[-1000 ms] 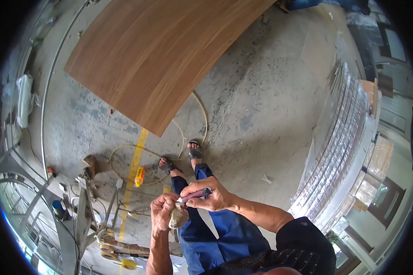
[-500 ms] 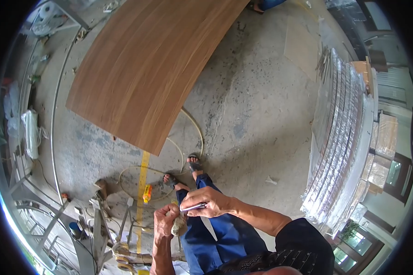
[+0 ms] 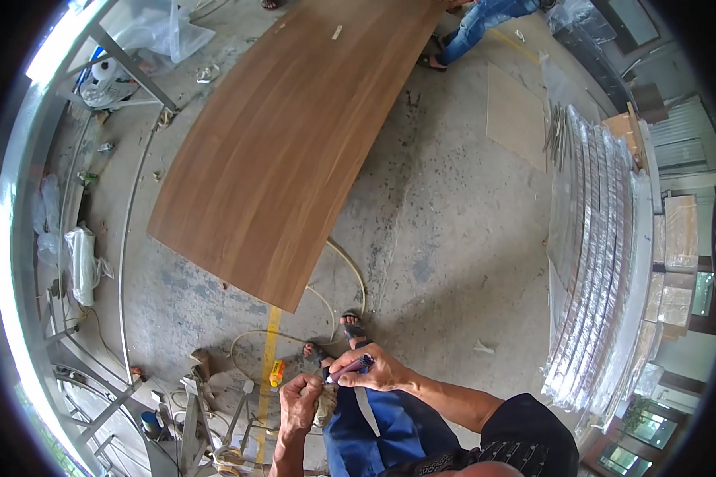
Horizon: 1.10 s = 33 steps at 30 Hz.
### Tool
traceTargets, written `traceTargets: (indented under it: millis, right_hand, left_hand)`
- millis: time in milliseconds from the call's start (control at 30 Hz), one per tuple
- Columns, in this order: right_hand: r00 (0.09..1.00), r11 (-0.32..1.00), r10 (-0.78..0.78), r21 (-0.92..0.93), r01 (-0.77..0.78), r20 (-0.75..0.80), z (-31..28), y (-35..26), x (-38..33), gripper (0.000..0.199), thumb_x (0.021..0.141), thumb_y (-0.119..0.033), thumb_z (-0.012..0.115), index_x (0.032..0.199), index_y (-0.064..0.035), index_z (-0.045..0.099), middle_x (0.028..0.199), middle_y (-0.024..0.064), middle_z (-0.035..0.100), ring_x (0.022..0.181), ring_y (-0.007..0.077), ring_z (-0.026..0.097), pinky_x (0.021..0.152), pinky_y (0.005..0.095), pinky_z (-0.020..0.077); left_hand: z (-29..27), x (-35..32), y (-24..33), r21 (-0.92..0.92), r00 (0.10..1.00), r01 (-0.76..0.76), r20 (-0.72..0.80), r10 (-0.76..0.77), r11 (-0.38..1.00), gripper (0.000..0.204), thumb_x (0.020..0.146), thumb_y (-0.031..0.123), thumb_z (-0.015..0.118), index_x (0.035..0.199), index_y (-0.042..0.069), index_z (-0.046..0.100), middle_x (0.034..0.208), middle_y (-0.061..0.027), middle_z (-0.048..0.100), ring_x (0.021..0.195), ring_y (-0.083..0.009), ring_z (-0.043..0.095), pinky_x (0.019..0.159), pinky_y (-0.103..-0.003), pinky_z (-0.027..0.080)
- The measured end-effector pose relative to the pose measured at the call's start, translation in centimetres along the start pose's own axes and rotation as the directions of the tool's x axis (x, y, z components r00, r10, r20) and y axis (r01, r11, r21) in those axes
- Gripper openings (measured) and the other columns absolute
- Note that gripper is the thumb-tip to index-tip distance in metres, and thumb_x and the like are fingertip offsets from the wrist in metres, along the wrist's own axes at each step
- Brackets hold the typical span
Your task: Cleaning a large wooden panel with a cloth and liquid solvent, then marking it with a pen.
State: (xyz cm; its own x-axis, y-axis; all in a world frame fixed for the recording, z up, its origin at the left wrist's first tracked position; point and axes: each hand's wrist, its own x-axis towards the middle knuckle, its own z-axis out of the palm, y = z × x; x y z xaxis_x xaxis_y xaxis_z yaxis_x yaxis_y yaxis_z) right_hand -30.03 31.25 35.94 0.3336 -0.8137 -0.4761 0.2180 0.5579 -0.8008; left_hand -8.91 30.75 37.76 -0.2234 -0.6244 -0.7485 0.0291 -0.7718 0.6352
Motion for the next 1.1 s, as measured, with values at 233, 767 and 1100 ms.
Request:
traceTargets:
  millis: [233, 767, 1100]
  right_hand:
    - [0.997, 0.999, -0.041, 0.003, 0.041, -0.064, 1.2, 1.2, 0.1, 0.024, 0.086, -0.022, 0.073, 0.099, -0.0015, 0.07, 0.085, 0.0039, 0.07, 0.078, 0.0086, 0.063, 0.071, 0.0217, 0.0493]
    - [0.955, 0.82, 0.238, 0.563, -0.1, -0.178, -0.5, -1.9, -0.9, 0.028, 0.089, -0.026, 0.069, 0.1, -0.0012, 0.064, 0.089, 0.009, 0.067, 0.08, 0.022, 0.07, 0.073, 0.032, 0.0575]
    - [0.97, 0.79, 0.207, 0.607, -0.089, -0.126, -2.2, -4.1, -2.6, 0.03, 0.092, -0.033, 0.062, 0.093, -0.0028, 0.065, 0.079, 0.0103, 0.067, 0.073, 0.0253, 0.069, 0.069, 0.0399, 0.0586]
  left_hand:
    - [1.5, -1.1, 0.5, 0.199, 0.986, -0.057, -0.14, 0.086, 0.978, 0.024, 0.088, 0.018, 0.064, 0.074, 0.0, 0.062, 0.065, 0.0017, 0.058, 0.06, -0.0061, 0.048, 0.054, -0.024, 0.04]
    - [1.6, -5.2, 0.6, -0.29, 0.979, -0.023, -0.202, -0.037, 0.957, 0.039, 0.098, 0.032, 0.054, 0.102, -0.006, 0.063, 0.085, -0.0099, 0.068, 0.072, -0.0146, 0.062, 0.066, -0.027, 0.051]
    - [2.8, -6.4, 1.0, -0.305, 0.992, 0.123, 0.075, -0.105, 0.944, 0.028, 0.089, 0.009, 0.06, 0.112, -0.006, 0.06, 0.099, -0.0122, 0.067, 0.085, -0.0168, 0.065, 0.076, -0.028, 0.053]
